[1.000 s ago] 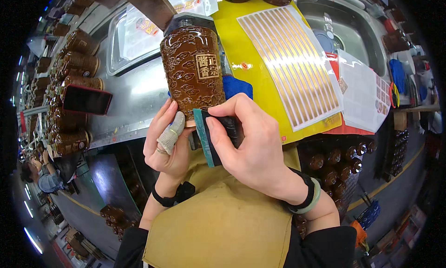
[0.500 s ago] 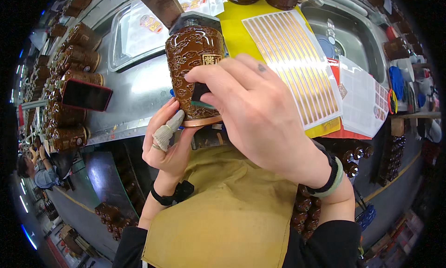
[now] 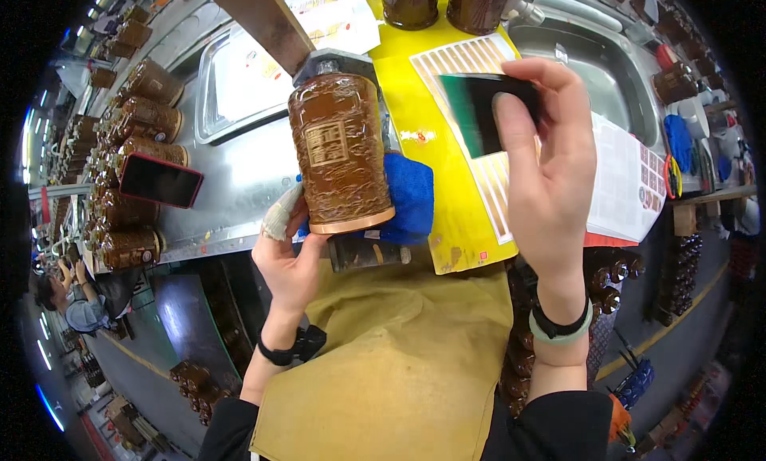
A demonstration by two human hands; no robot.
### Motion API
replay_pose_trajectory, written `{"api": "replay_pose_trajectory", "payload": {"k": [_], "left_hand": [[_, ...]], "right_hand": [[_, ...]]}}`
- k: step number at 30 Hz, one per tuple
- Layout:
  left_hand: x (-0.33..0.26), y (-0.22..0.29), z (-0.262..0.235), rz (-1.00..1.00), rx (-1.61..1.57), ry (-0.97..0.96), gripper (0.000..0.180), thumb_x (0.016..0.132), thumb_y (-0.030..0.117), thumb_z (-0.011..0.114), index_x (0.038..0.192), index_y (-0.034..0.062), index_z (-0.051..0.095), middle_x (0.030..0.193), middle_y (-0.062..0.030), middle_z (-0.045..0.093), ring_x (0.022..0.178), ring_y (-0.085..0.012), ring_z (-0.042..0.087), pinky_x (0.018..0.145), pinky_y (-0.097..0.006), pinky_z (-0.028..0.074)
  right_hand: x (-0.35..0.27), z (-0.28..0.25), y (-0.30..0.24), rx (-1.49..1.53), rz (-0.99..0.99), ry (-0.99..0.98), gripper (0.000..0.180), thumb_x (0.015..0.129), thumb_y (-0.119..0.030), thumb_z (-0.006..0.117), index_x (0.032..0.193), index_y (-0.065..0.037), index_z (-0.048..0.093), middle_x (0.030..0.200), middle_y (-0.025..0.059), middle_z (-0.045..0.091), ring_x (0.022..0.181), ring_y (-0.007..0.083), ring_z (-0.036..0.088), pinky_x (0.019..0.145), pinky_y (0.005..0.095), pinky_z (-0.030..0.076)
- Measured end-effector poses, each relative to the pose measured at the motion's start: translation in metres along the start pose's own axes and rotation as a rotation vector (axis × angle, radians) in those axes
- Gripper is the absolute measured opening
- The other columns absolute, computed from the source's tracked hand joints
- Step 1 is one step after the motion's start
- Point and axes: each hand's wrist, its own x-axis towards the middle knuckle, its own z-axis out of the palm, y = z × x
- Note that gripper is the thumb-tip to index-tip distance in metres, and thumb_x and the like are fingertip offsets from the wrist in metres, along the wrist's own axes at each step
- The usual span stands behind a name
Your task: The person takes a bottle from a conveyor, wipes it, and places it on a stand to apply labels to the front and back. They smooth the labels with a squeegee, apply a thin strip around the base, and return the bottle to the conveyor.
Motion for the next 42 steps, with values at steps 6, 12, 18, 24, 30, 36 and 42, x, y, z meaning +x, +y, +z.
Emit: {"api": "replay_pose_trajectory", "payload": {"k": [6, 12, 18, 24, 30, 36, 42], "left_hand": [[0.031, 0.015, -0.015, -0.177, -0.366, -0.217, 0.084, 0.104, 0.05, 0.066, 0.159, -0.0072, 0.038, 0.156, -0.0199, 0.052, 0.143, -0.0313, 0.053, 0.121, -0.046, 0.042], [0.079, 0.033, -0.009, -0.498, -0.345, -0.299, 0.067, 0.111, 0.052, 0.051, 0.145, -0.0054, 0.056, 0.131, -0.0141, 0.068, 0.119, -0.019, 0.065, 0.1, -0.036, 0.052], [0.094, 0.028, 0.013, -0.496, -0.182, -0.35, 0.058, 0.103, 0.041, 0.072, 0.133, -0.0082, 0.062, 0.123, -0.0131, 0.072, 0.107, -0.0157, 0.069, 0.094, -0.033, 0.055], [0.088, 0.055, 0.005, -0.842, -0.69, -0.452, 0.056, 0.108, 0.034, 0.061, 0.148, -0.0044, 0.053, 0.137, -0.0166, 0.069, 0.123, -0.0271, 0.07, 0.107, -0.042, 0.056], [0.051, 0.088, 0.01, -0.647, -0.719, -0.673, 0.095, 0.077, 0.042, 0.093, 0.147, -0.0074, 0.051, 0.138, -0.0141, 0.066, 0.124, -0.0217, 0.065, 0.11, -0.038, 0.049], [0.057, 0.117, 0.023, -0.374, -0.489, -0.655, 0.11, 0.064, 0.041, 0.1, 0.147, -0.0095, 0.049, 0.134, -0.017, 0.066, 0.12, -0.0264, 0.067, 0.104, -0.039, 0.054], [0.057, 0.139, 0.098, 0.016, -0.233, -1.111, 0.123, 0.058, 0.037, 0.105, 0.154, -0.0076, 0.041, 0.142, -0.02, 0.062, 0.13, -0.0297, 0.062, 0.114, -0.043, 0.048]], "right_hand": [[-0.02, -0.028, 0.011, -0.072, 0.135, 0.05, 0.029, 0.109, -0.006, 0.046, 0.134, 0.004, 0.059, 0.125, 0.0056, 0.061, 0.11, 0.0094, 0.054, 0.098, 0.0235, 0.042], [-0.031, -0.028, 0.013, 0.033, 0.184, 0.002, 0.03, 0.108, -0.005, 0.047, 0.134, 0.002, 0.061, 0.11, -0.0002, 0.059, 0.091, 0.0048, 0.048, 0.084, 0.0203, 0.04], [-0.04, -0.017, 0.01, 0.135, 0.209, 0.001, 0.03, 0.108, -0.005, 0.049, 0.135, 0.002, 0.061, 0.106, -0.0012, 0.057, 0.091, 0.0046, 0.049, 0.082, 0.0211, 0.042], [-0.022, -0.016, 0.005, 0.141, 0.136, -0.13, 0.012, 0.107, -0.01, 0.061, 0.116, -0.003, 0.061, 0.101, -0.002, 0.055, 0.089, 0.0059, 0.047, 0.081, 0.0218, 0.04], [0.02, -0.014, -0.001, 0.116, -0.086, -0.411, 0.018, 0.104, -0.008, 0.066, 0.121, -0.003, 0.064, 0.101, 0.0022, 0.061, 0.098, 0.012, 0.061, 0.093, 0.027, 0.048], [0.005, -0.075, -0.04, -0.107, -0.239, -0.37, 0.023, 0.096, -0.025, 0.077, 0.104, -0.003, 0.075, 0.098, 0.0138, 0.074, 0.096, 0.0324, 0.068, 0.088, 0.0407, 0.053], [-0.089, -0.157, -0.062, -0.077, -0.24, -0.13, 0.018, 0.095, -0.015, 0.077, 0.106, -0.002, 0.074, 0.108, 0.0167, 0.065, 0.104, 0.0355, 0.064, 0.091, 0.0443, 0.051]]}}
